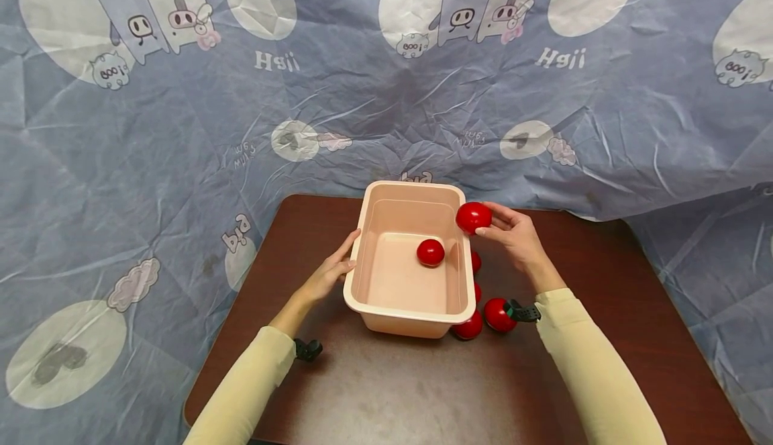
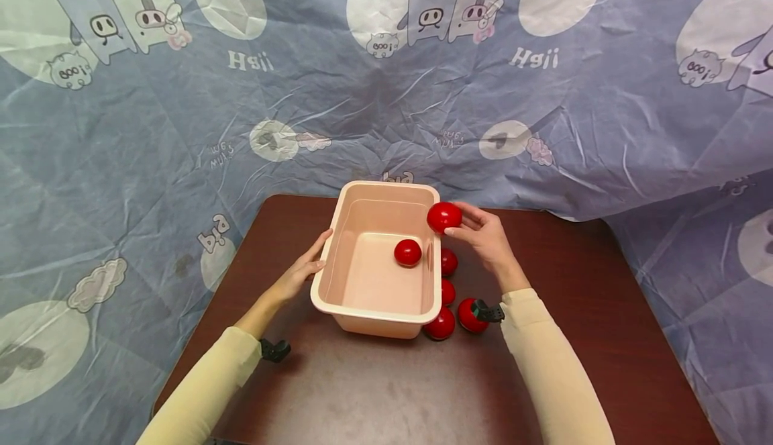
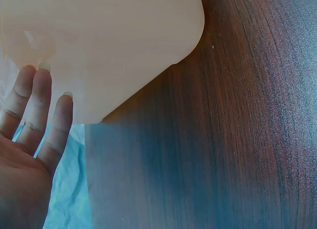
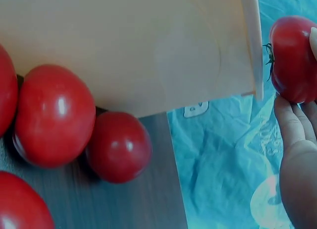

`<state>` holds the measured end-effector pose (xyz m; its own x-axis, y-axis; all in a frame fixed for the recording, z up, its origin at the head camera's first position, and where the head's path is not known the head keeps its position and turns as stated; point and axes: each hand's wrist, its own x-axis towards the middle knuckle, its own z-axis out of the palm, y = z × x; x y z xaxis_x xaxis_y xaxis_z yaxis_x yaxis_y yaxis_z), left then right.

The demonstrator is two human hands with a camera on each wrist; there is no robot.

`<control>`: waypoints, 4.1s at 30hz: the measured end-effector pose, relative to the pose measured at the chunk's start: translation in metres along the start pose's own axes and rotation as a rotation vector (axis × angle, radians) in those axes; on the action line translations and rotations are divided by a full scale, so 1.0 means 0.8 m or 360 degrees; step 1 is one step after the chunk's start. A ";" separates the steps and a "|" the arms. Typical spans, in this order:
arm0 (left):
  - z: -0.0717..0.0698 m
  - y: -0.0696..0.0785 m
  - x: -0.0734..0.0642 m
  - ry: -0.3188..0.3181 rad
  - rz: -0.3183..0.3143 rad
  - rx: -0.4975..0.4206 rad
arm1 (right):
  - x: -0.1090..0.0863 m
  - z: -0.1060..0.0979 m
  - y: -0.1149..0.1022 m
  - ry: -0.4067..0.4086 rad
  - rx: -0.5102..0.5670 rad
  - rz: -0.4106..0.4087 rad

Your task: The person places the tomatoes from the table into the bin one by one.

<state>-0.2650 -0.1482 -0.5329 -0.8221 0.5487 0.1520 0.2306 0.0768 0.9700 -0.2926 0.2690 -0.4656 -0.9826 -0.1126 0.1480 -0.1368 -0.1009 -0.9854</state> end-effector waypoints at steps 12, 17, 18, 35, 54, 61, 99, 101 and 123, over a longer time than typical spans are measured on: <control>0.002 0.033 -0.005 -0.0072 -0.0041 -0.0026 | 0.000 0.027 -0.010 -0.0103 0.0017 0.0001; 0.004 0.043 -0.008 -0.0074 -0.0031 -0.0027 | -0.001 0.037 -0.011 -0.0156 0.0017 0.0027; 0.004 0.043 -0.008 -0.0074 -0.0032 -0.0026 | -0.002 0.039 -0.012 -0.0164 0.0018 0.0033; 0.005 0.042 -0.008 -0.0063 -0.0027 -0.0048 | -0.006 0.072 -0.012 -0.0354 0.0051 0.0023; 0.004 0.039 -0.008 -0.0065 -0.0025 -0.0070 | -0.008 0.102 -0.014 -0.0553 -0.0474 0.0094; 0.004 0.039 -0.008 -0.0068 -0.0022 -0.0061 | -0.009 0.108 -0.014 -0.0647 -0.0672 -0.0024; 0.006 0.042 -0.009 -0.0063 -0.0053 -0.0051 | -0.005 0.073 -0.006 -0.0562 -0.0283 -0.0045; 0.006 0.042 -0.009 -0.0062 -0.0045 -0.0047 | -0.004 0.066 -0.003 -0.0500 -0.0165 -0.0073; 0.007 0.040 -0.008 -0.0054 -0.0051 -0.0108 | 0.003 -0.021 0.078 0.0028 0.0090 -0.0009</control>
<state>-0.2494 -0.1449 -0.5042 -0.8099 0.5751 0.1153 0.1679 0.0389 0.9850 -0.3055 0.2793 -0.5285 -0.9839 -0.0944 0.1517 -0.1357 -0.1574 -0.9782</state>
